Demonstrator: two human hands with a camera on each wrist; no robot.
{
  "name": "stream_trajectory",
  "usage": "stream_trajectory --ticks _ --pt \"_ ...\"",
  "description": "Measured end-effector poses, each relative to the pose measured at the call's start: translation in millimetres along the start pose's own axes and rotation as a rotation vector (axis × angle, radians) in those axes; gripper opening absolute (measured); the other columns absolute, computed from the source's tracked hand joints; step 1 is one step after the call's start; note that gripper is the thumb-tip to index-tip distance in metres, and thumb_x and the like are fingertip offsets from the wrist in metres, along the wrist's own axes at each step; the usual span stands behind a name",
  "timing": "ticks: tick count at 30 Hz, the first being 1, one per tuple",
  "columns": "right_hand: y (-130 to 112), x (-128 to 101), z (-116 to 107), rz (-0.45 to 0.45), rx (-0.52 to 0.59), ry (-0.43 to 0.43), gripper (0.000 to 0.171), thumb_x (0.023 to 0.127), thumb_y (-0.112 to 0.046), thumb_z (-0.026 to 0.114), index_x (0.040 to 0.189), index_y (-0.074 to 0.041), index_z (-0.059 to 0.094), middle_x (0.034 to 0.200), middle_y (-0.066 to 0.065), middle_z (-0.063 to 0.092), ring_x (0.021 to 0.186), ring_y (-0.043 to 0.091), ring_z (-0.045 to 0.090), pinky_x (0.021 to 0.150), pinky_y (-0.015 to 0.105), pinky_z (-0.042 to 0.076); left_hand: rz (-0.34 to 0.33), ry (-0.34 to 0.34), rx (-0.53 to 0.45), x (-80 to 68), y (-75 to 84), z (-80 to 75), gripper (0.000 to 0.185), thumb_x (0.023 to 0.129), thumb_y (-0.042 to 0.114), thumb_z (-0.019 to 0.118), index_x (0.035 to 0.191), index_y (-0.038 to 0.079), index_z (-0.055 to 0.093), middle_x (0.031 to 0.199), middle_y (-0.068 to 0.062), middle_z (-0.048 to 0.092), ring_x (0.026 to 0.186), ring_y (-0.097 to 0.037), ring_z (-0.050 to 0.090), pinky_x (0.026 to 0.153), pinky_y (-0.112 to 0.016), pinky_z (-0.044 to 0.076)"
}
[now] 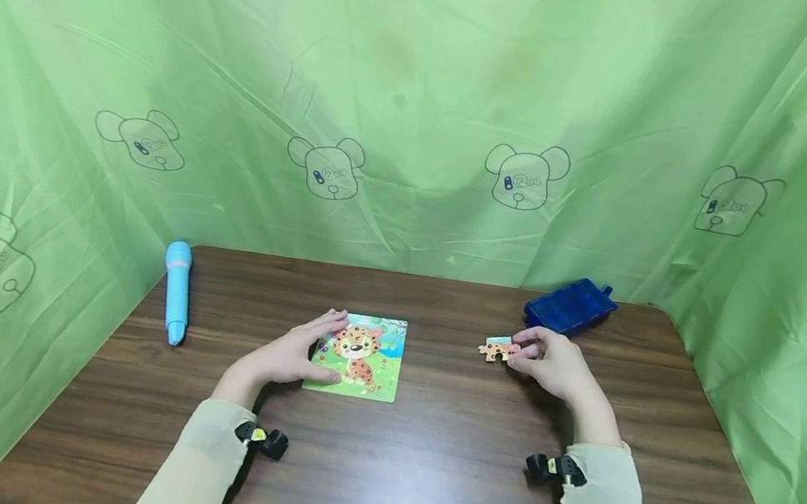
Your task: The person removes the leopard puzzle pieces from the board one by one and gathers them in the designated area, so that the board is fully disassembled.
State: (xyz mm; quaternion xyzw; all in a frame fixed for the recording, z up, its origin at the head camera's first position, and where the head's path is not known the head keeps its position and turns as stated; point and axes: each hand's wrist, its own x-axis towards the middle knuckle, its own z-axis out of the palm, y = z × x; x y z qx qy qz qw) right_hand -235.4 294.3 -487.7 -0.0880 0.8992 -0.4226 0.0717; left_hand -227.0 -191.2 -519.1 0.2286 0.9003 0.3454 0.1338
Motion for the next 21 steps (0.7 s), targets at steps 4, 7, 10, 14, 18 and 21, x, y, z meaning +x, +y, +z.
stream_trajectory --ticks 4,7,10,14,18,21 --pt "3 1 0 0.006 -0.075 0.024 0.040 0.095 -0.022 0.086 0.126 0.000 0.073 0.096 0.004 0.081 0.085 0.013 0.068 0.073 0.028 0.048 0.004 0.001 -0.010 -0.4 1.1 -0.2 0.104 0.090 0.049 0.089 0.172 0.013 0.037 0.182 -0.002 0.021 0.169 -0.026 0.011 0.130 -0.071 0.011" --pt "5 2 1 -0.006 -0.122 0.034 0.040 0.093 -0.024 0.088 0.124 -0.001 0.075 0.093 0.001 0.079 0.084 0.012 0.067 0.077 0.030 0.046 0.000 -0.004 -0.004 -0.1 0.3 0.1 0.104 0.090 0.049 0.088 0.172 0.013 0.036 0.183 -0.001 0.021 0.169 -0.025 0.010 0.131 -0.070 0.010" --pt "5 3 3 -0.029 -0.166 0.048 0.043 0.090 -0.025 0.091 0.124 -0.003 0.076 0.090 -0.003 0.077 0.082 0.013 0.065 0.077 0.033 0.046 0.000 -0.006 0.003 0.3 -1.0 0.2 0.104 0.090 0.050 0.088 0.172 0.013 0.036 0.183 -0.001 0.020 0.169 -0.024 0.010 0.131 -0.070 0.010" --pt "4 5 7 -0.063 -0.202 0.063 0.046 0.089 -0.024 0.093 0.127 -0.004 0.076 0.085 -0.006 0.074 0.079 0.015 0.063 0.078 0.036 0.045 0.003 -0.004 -0.004 0.3 -1.3 -0.2 0.104 0.090 0.049 0.089 0.172 0.013 0.037 0.183 -0.001 0.020 0.169 -0.024 0.010 0.130 -0.071 0.010" --pt "3 7 10 -0.080 -0.225 0.059 0.045 0.090 -0.021 0.091 0.128 -0.003 0.077 0.082 -0.006 0.069 0.076 0.015 0.059 0.077 0.038 0.045 0.000 -0.004 -0.010 0.3 -1.0 -0.3 0.103 0.089 0.048 0.089 0.172 0.013 0.037 0.183 -0.001 0.021 0.169 -0.024 0.010 0.130 -0.071 0.010" --pt "3 7 12 -0.083 -0.239 0.056 0.042 0.091 -0.019 0.089 0.127 -0.001 0.077 0.080 -0.007 0.067 0.074 0.014 0.058 0.077 0.037 0.045 -0.005 -0.005 -0.011 0.4 -1.1 -0.2 0.103 0.089 0.048 0.089 0.172 0.014 0.037 0.183 0.000 0.021 0.169 -0.024 0.010 0.130 -0.071 0.010"
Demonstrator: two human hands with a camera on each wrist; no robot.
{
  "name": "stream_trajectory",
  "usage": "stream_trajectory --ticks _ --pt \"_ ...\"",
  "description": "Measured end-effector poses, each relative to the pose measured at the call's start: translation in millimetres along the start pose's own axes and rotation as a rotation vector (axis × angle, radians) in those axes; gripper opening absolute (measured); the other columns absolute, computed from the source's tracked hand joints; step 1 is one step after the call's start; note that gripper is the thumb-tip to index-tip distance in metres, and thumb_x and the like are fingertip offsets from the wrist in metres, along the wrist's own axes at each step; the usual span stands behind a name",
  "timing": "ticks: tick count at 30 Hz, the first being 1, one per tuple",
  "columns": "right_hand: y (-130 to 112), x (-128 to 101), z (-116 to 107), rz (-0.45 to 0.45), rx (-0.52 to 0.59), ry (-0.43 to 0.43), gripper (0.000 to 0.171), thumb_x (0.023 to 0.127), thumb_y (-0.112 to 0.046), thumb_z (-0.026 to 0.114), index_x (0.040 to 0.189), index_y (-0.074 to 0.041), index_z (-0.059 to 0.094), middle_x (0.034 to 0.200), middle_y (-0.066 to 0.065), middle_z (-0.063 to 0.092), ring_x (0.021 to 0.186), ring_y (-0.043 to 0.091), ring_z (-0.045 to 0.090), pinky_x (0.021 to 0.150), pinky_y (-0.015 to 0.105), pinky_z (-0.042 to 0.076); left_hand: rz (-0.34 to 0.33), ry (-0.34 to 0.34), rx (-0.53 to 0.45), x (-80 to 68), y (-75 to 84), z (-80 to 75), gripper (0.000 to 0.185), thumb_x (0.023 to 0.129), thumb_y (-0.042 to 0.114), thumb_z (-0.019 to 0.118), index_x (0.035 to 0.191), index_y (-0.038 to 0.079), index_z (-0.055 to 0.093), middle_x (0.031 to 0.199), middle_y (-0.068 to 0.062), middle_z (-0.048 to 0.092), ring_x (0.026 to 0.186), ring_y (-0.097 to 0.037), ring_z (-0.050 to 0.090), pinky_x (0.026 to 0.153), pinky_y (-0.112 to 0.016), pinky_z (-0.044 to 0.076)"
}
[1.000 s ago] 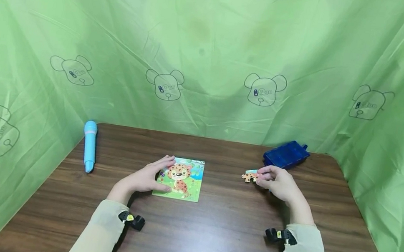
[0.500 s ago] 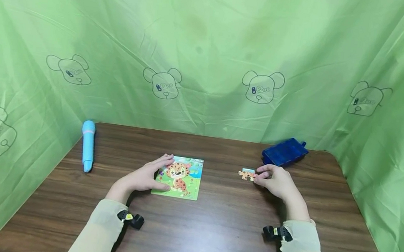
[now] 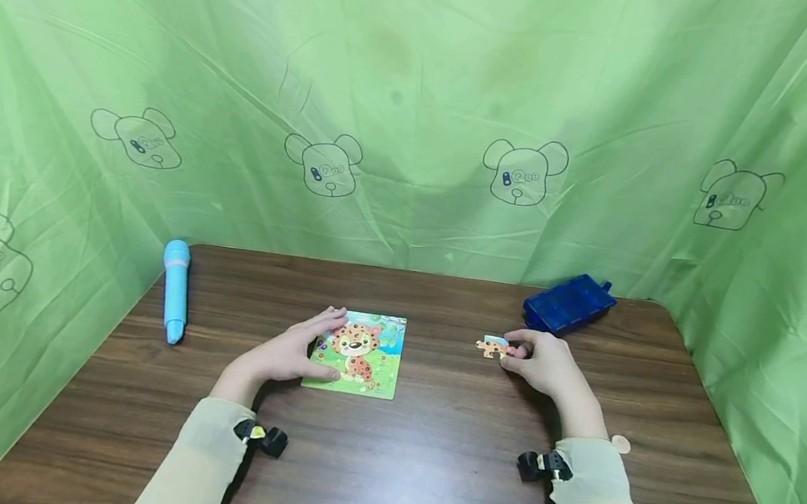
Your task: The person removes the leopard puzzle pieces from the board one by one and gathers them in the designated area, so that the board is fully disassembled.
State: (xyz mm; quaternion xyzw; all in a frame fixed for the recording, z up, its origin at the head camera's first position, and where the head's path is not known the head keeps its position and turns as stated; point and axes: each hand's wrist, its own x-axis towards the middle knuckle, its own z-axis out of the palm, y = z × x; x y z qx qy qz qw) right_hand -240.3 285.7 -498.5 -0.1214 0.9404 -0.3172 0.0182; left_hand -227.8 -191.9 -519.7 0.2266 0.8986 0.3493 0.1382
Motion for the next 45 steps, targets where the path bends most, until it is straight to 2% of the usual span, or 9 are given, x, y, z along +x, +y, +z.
stream_trajectory --ticks 13,19,24,31,35,39,45 --pt "-4 -1 -5 0.035 -0.013 0.001 0.039 0.091 -0.019 0.089 0.123 -0.001 0.077 0.082 -0.004 0.065 0.074 0.015 0.056 0.075 0.037 0.043 -0.002 0.001 0.005 1.9 1.1 -1.2 0.104 0.089 0.050 0.089 0.172 0.014 0.036 0.183 0.001 0.020 0.169 -0.023 0.010 0.131 -0.070 0.010" --pt "-7 0 -5 0.037 -0.003 0.026 0.052 0.091 -0.022 0.090 0.134 0.001 0.070 0.085 -0.003 0.070 0.078 0.015 0.061 0.079 0.037 0.045 0.000 0.004 0.006 2.4 1.2 -1.1 0.104 0.089 0.049 0.089 0.172 0.015 0.037 0.182 0.001 0.021 0.169 -0.023 0.010 0.131 -0.070 0.011" --pt "-18 2 0 0.015 0.050 0.042 0.056 0.094 -0.022 0.088 0.140 0.002 0.065 0.088 0.000 0.072 0.076 0.014 0.063 0.072 0.033 0.048 0.006 0.008 0.007 3.1 0.6 -1.3 0.104 0.089 0.049 0.089 0.172 0.014 0.037 0.182 0.001 0.021 0.169 -0.023 0.010 0.131 -0.070 0.011" --pt "-40 5 17 -0.034 0.101 0.043 0.049 0.097 -0.023 0.085 0.137 -0.001 0.067 0.088 -0.001 0.073 0.072 0.012 0.065 0.068 0.032 0.051 0.001 0.009 0.004 3.5 1.6 -0.9 0.105 0.089 0.050 0.089 0.172 0.014 0.036 0.182 0.000 0.021 0.169 -0.024 0.011 0.131 -0.070 0.011" --pt "-61 3 31 -0.022 0.161 0.051 0.044 0.098 -0.021 0.083 0.135 -0.001 0.067 0.087 0.000 0.073 0.063 0.013 0.065 0.061 0.031 0.054 -0.021 0.023 -0.022 3.3 3.5 0.0 0.114 0.087 0.048 0.092 0.175 0.014 0.028 0.183 -0.001 0.017 0.169 -0.026 0.011 0.132 -0.064 0.017" --pt "-84 1 50 -0.007 0.243 0.015 0.042 0.100 -0.021 0.081 0.133 0.000 0.067 0.085 0.001 0.073 0.060 0.014 0.065 0.057 0.031 0.055 -0.060 0.045 -0.041 2.5 3.1 1.4 0.126 0.083 0.047 0.096 0.177 0.014 0.019 0.184 -0.003 0.012 0.170 -0.027 0.007 0.133 -0.057 0.023" --pt "-108 1 71 -0.009 0.296 -0.047 0.041 0.099 -0.022 0.082 0.132 -0.002 0.069 0.084 -0.001 0.071 0.058 0.016 0.063 0.056 0.033 0.055 -0.099 0.084 0.010 0.1 3.9 1.3 0.131 0.078 0.053 0.097 0.176 0.010 0.020 0.184 -0.007 0.015 0.169 -0.030 0.007 0.131 -0.064 0.020"
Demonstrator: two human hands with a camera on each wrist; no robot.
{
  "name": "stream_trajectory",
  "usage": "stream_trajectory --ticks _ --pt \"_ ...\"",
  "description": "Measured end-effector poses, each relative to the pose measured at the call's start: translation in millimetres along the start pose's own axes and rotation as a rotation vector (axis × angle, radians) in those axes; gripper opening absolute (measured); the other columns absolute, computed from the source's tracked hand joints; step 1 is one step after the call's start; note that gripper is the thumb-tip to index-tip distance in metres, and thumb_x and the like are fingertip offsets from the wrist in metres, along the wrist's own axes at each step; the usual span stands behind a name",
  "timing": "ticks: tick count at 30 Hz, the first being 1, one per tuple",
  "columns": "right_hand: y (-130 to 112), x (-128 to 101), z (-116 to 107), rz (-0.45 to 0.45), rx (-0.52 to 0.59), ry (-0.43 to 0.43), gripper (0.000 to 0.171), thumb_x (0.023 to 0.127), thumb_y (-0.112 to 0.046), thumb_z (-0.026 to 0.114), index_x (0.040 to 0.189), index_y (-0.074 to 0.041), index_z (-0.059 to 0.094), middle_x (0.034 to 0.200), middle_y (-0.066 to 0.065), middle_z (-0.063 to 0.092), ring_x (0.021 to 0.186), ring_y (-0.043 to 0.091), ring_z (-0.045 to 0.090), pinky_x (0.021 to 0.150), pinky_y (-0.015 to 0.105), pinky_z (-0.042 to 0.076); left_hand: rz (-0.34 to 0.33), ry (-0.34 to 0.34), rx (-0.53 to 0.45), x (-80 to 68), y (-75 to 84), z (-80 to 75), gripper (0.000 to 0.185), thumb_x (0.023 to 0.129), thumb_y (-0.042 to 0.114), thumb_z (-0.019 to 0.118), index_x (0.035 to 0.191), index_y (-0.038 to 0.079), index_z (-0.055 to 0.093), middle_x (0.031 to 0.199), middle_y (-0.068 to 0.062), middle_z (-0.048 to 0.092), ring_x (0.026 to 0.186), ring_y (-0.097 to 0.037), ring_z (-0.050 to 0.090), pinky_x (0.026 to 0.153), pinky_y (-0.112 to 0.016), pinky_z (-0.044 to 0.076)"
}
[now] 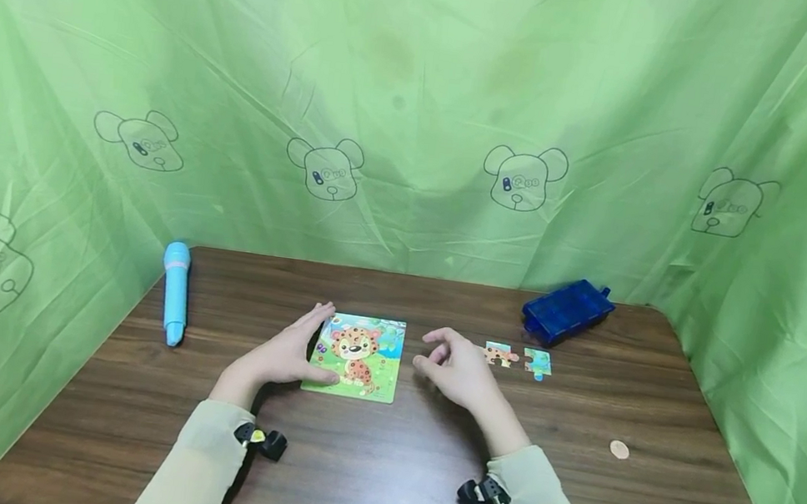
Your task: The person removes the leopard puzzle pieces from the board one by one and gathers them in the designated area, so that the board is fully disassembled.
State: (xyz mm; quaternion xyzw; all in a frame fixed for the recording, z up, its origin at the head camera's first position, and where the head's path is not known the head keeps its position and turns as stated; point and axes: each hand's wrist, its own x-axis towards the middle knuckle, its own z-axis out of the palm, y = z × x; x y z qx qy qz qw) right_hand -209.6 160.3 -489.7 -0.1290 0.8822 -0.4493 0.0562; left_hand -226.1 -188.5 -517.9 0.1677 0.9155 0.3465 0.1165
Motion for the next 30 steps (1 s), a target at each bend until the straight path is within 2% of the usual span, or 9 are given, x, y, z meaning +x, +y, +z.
stream_trajectory --ticks 4,9,15,22,30 --pt "-12 7 13 -0.013 0.008 -0.016 0.041 0.098 -0.021 0.083 0.132 -0.003 0.070 0.085 -0.002 0.072 0.059 0.015 0.064 0.059 0.032 0.055 -0.011 0.001 0.026 -2.2 -0.8 -1.0 0.131 0.077 0.057 0.096 0.175 0.009 0.023 0.183 -0.008 0.018 0.169 -0.031 0.010 0.131 -0.062 0.023" --pt "-34 25 32 -0.023 0.046 0.003 0.038 0.097 -0.019 0.084 0.129 -0.002 0.072 0.088 -0.001 0.073 0.068 0.014 0.064 0.064 0.031 0.054 -0.003 0.001 0.026 -3.0 -1.2 -1.9 0.128 0.077 0.057 0.095 0.174 0.007 0.028 0.182 -0.009 0.020 0.169 -0.032 0.012 0.131 -0.062 0.023" --pt "-57 48 61 0.004 0.091 0.013 0.036 0.096 -0.021 0.084 0.126 -0.004 0.075 0.092 0.001 0.073 0.075 0.014 0.064 0.069 0.032 0.054 0.020 0.022 0.072 -1.0 -3.7 -1.6 0.126 0.075 0.064 0.094 0.172 0.009 0.034 0.181 -0.010 0.025 0.169 -0.033 0.011 0.132 -0.063 0.017" --pt "-60 65 88 0.043 0.133 0.036 0.032 0.094 -0.021 0.084 0.122 -0.005 0.077 0.088 0.000 0.070 0.076 0.015 0.061 0.069 0.031 0.051 0.027 0.026 0.089 1.0 -6.0 -1.9 0.127 0.075 0.066 0.093 0.172 0.009 0.034 0.181 -0.010 0.026 0.169 -0.031 0.013 0.134 -0.058 0.014" --pt "-57 64 104 0.079 0.094 0.045 0.026 0.096 -0.019 0.082 0.116 -0.002 0.076 0.084 0.000 0.066 0.074 0.013 0.059 0.068 0.029 0.048 0.038 0.026 0.080 0.3 -9.3 -1.0 0.126 0.074 0.063 0.094 0.172 0.009 0.035 0.180 -0.010 0.027 0.169 -0.031 0.014 0.135 -0.057 0.014"
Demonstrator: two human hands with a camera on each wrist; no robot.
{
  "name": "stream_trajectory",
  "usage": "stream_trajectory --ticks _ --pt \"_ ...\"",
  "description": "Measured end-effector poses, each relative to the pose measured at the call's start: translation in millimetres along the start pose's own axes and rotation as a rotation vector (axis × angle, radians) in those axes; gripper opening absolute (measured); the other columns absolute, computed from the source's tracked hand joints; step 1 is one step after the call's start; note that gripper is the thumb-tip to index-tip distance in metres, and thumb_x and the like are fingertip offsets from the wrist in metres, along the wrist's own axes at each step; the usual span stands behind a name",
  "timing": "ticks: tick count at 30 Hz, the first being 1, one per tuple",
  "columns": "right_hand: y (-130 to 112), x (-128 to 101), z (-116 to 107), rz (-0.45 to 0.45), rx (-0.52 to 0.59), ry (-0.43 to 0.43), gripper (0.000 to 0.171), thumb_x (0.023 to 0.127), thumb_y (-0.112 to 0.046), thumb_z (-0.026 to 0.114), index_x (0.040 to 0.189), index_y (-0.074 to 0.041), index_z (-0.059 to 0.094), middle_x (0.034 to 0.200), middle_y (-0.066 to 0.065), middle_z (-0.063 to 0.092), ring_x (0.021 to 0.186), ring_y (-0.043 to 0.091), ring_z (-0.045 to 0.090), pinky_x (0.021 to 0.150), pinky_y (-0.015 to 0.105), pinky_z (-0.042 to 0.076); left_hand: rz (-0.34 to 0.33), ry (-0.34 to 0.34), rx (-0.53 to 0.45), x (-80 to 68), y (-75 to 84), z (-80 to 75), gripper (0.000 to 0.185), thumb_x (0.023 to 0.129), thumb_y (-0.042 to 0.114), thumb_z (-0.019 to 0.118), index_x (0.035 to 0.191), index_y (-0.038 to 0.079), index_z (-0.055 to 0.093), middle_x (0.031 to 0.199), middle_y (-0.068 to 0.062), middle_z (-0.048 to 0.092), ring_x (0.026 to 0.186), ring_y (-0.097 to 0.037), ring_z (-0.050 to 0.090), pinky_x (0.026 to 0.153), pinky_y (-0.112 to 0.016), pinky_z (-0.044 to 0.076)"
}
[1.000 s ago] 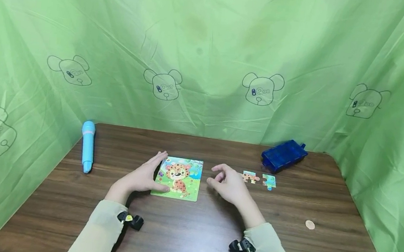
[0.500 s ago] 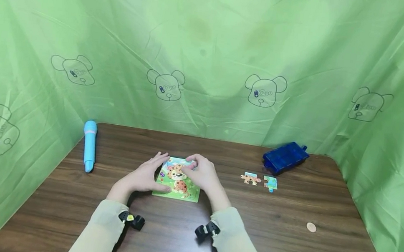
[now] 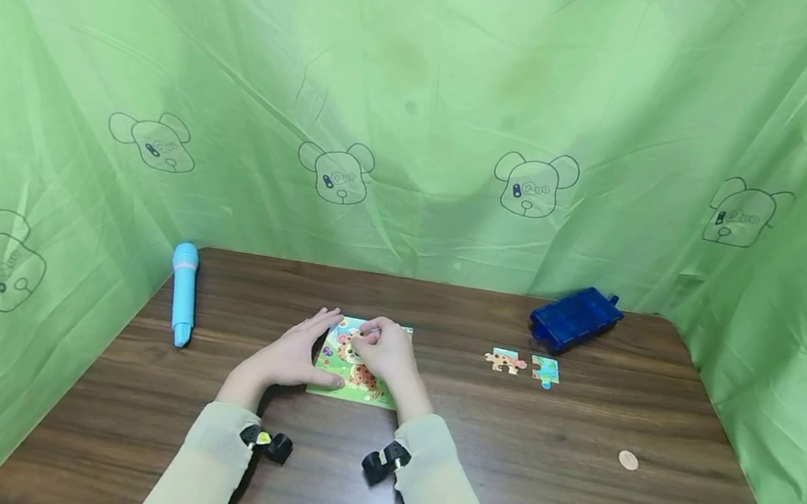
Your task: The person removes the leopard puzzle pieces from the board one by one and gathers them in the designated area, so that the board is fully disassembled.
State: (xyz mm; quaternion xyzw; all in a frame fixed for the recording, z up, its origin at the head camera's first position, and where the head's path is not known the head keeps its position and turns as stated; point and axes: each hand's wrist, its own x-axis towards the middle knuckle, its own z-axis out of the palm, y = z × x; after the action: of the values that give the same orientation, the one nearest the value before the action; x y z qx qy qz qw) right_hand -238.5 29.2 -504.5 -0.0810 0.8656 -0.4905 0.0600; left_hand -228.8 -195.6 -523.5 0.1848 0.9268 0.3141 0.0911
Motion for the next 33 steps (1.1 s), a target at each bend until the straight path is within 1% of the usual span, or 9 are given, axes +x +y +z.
stream_trajectory --ticks 3,7,13,18,21,23,27,30,33 --pt "1.4 -2.3 1.6 -0.004 0.013 0.007 0.025 0.094 -0.016 0.082 0.113 -0.001 0.076 0.084 0.001 0.067 0.073 0.012 0.059 0.067 0.028 0.048 0.000 0.000 0.006 -0.9 0.3 0.5 0.127 0.074 0.063 0.094 0.171 0.008 0.035 0.180 -0.011 0.027 0.169 -0.031 0.013 0.135 -0.056 0.014" --pt "3.0 -3.3 2.3 0.011 0.015 0.007 0.024 0.093 -0.015 0.083 0.112 -0.002 0.076 0.083 0.001 0.068 0.071 0.011 0.059 0.066 0.027 0.049 0.001 -0.004 0.011 -1.7 0.4 0.7 0.127 0.075 0.063 0.094 0.171 0.008 0.034 0.180 -0.011 0.027 0.169 -0.032 0.013 0.135 -0.056 0.013" --pt "4.6 -3.6 0.1 0.007 -0.017 0.010 0.022 0.094 -0.017 0.084 0.112 -0.006 0.078 0.083 -0.002 0.069 0.073 0.012 0.060 0.073 0.031 0.050 0.004 -0.003 0.008 -2.1 0.0 0.5 0.127 0.075 0.064 0.094 0.171 0.007 0.034 0.180 -0.012 0.027 0.169 -0.033 0.014 0.134 -0.057 0.014" --pt "4.8 -3.7 -0.7 -0.010 -0.017 0.023 0.021 0.093 -0.016 0.083 0.111 -0.006 0.078 0.083 -0.001 0.069 0.073 0.013 0.060 0.072 0.031 0.050 0.001 0.001 -0.001 -2.1 -0.1 0.3 0.127 0.075 0.065 0.094 0.171 0.008 0.034 0.180 -0.012 0.027 0.169 -0.032 0.013 0.134 -0.057 0.014" --pt "4.3 -4.2 1.5 -0.030 -0.023 0.006 0.026 0.091 -0.014 0.082 0.114 -0.003 0.078 0.083 -0.001 0.069 0.073 0.011 0.060 0.069 0.028 0.050 0.002 0.007 -0.007 -1.8 -0.9 0.4 0.127 0.074 0.065 0.094 0.171 0.008 0.035 0.180 -0.011 0.027 0.169 -0.032 0.013 0.134 -0.058 0.015" --pt "2.8 -4.5 3.5 -0.034 -0.031 -0.023 0.032 0.090 -0.015 0.083 0.118 -0.001 0.078 0.084 -0.001 0.069 0.073 0.010 0.060 0.067 0.027 0.050 0.005 0.009 -0.006 -1.6 -1.2 0.3 0.127 0.074 0.064 0.094 0.171 0.008 0.035 0.180 -0.011 0.028 0.169 -0.031 0.013 0.134 -0.058 0.015" --pt "-0.9 -5.8 6.5 -0.007 -0.051 -0.066 0.044 0.091 -0.020 0.083 0.129 0.001 0.075 0.089 -0.001 0.070 0.075 0.011 0.060 0.068 0.027 0.050 0.012 0.010 0.001 -1.7 0.4 -0.8 0.125 0.074 0.062 0.095 0.170 0.007 0.037 0.179 -0.012 0.029 0.169 -0.033 0.014 0.134 -0.059 0.016" --pt "-1.3 -5.5 7.4 0.007 -0.056 -0.061 0.050 0.091 -0.020 0.084 0.134 0.002 0.073 0.092 0.000 0.071 0.077 0.012 0.060 0.070 0.028 0.051 0.015 0.009 -0.001 -1.5 2.1 -1.7 0.124 0.075 0.060 0.095 0.170 0.007 0.037 0.179 -0.013 0.029 0.169 -0.033 0.014 0.134 -0.060 0.016" --pt "-0.2 -4.2 7.6 -0.001 -0.064 -0.056 0.054 0.091 -0.020 0.084 0.138 0.004 0.071 0.093 0.000 0.072 0.077 0.012 0.061 0.070 0.029 0.052 0.019 0.008 0.003 -1.0 3.5 -2.1 0.123 0.075 0.059 0.095 0.170 0.006 0.037 0.179 -0.013 0.029 0.168 -0.033 0.015 0.134 -0.060 0.016"
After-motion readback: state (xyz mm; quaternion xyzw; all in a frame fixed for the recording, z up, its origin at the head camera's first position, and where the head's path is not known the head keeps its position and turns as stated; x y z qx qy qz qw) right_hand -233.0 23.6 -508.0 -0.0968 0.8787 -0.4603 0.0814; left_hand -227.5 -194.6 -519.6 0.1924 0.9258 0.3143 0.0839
